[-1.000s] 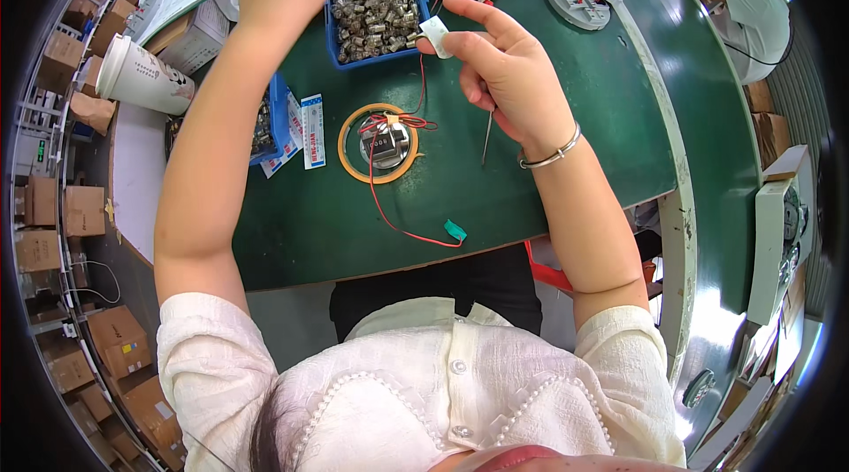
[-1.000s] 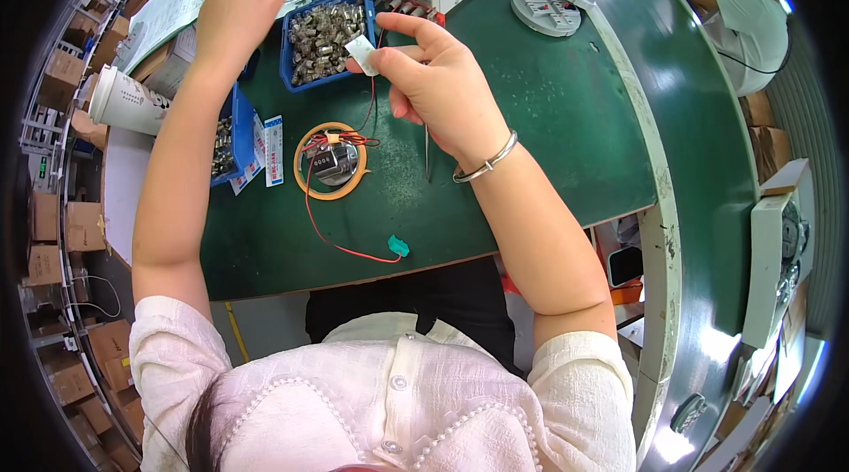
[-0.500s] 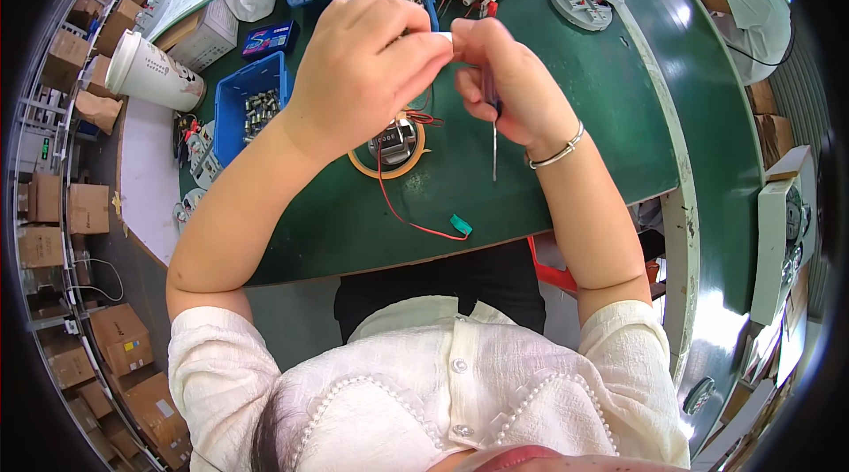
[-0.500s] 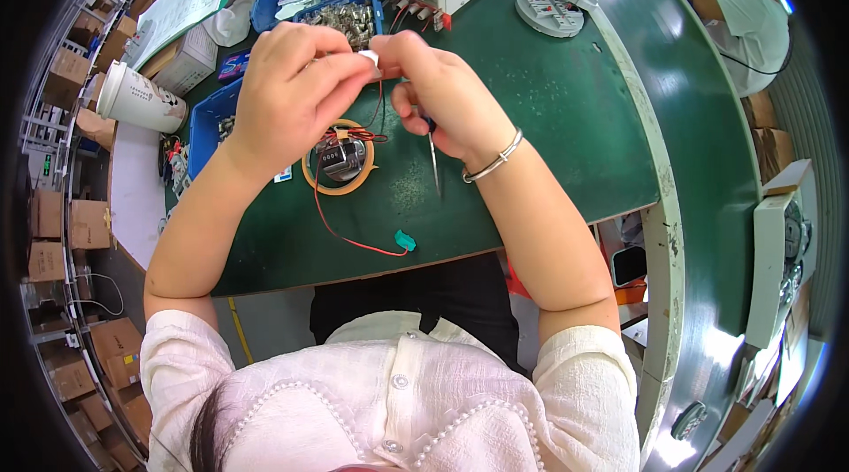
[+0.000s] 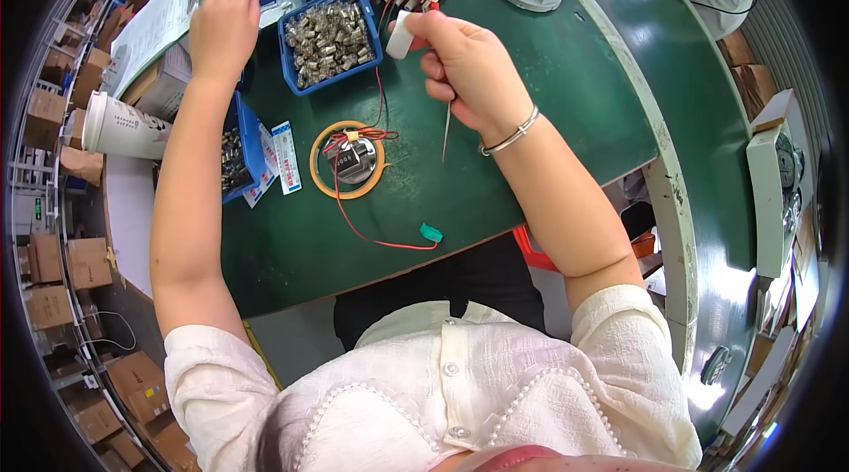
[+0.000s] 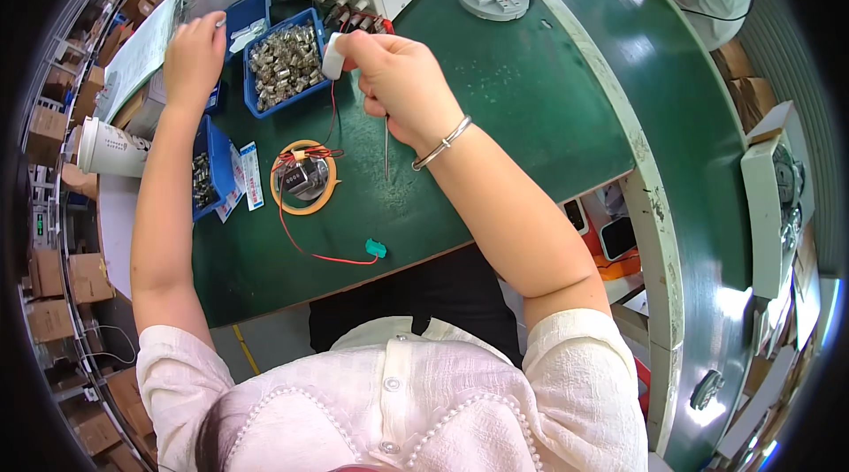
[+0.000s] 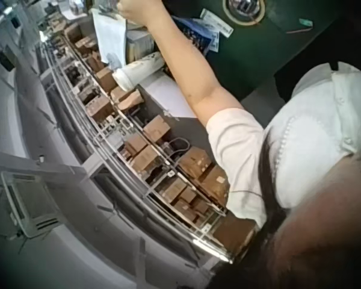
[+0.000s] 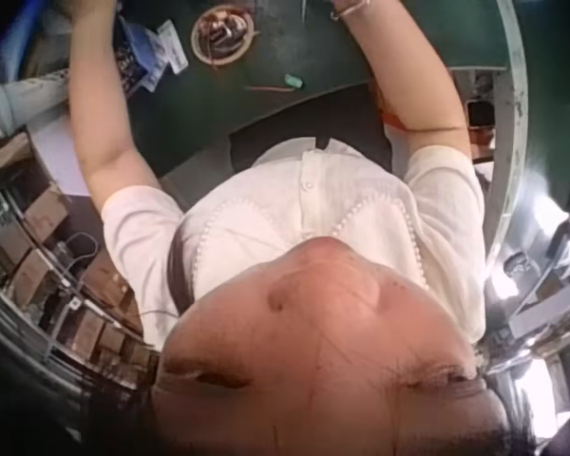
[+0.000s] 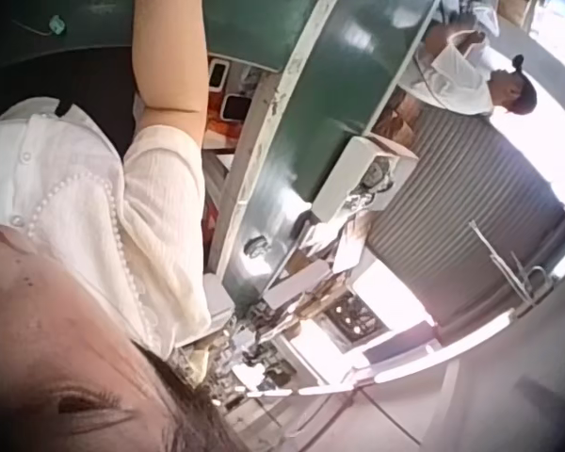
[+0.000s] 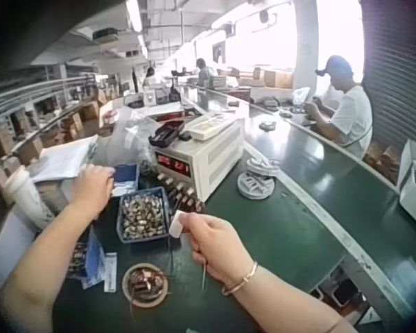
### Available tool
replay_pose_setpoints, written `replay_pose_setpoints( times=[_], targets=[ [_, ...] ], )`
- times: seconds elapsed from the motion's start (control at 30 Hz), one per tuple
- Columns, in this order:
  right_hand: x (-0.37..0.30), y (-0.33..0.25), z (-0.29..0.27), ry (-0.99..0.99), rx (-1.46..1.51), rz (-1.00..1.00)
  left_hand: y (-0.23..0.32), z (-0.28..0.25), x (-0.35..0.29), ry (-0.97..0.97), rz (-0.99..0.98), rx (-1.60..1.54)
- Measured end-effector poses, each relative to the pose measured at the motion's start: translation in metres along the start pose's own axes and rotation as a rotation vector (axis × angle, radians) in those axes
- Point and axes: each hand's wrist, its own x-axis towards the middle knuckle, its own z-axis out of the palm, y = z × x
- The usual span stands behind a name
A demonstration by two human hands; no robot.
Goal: Manually assembling electronic components and wiring into a circular housing at a factory workstation.
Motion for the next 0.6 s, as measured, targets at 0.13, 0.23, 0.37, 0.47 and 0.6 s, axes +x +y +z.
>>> replay_pose_setpoints(
  times=[0.13, 0.23, 0.37, 0.47, 0.6],
  targets=[
    [-0.003, -0.004, 0.001, -0.054, -0.062, 0.064, 0.002, 0.008, -0.009, -0.252, -0.154, 0.117],
    [-0.004, -0.002, 0.000, -0.064, -0.066, 0.080, 0.068, -0.051, 0.003, -0.232, -0.382, -0.554],
    [-0.010, -0.002, 0.007, -0.125, -0.052, 0.074, 0.130, -0.096, -0.009, -0.297, -0.650, -1.147],
    [-0.025, -0.001, 0.013, -0.195, -0.052, 0.088, 0.145, -0.114, -0.020, -0.267, -0.817, -1.485],
    [-0.033, 0.007, 0.022, -0.217, -0.220, -0.023, 0.144, -0.125, -0.030, -0.336, -0.952, -1.629]
  ],
)
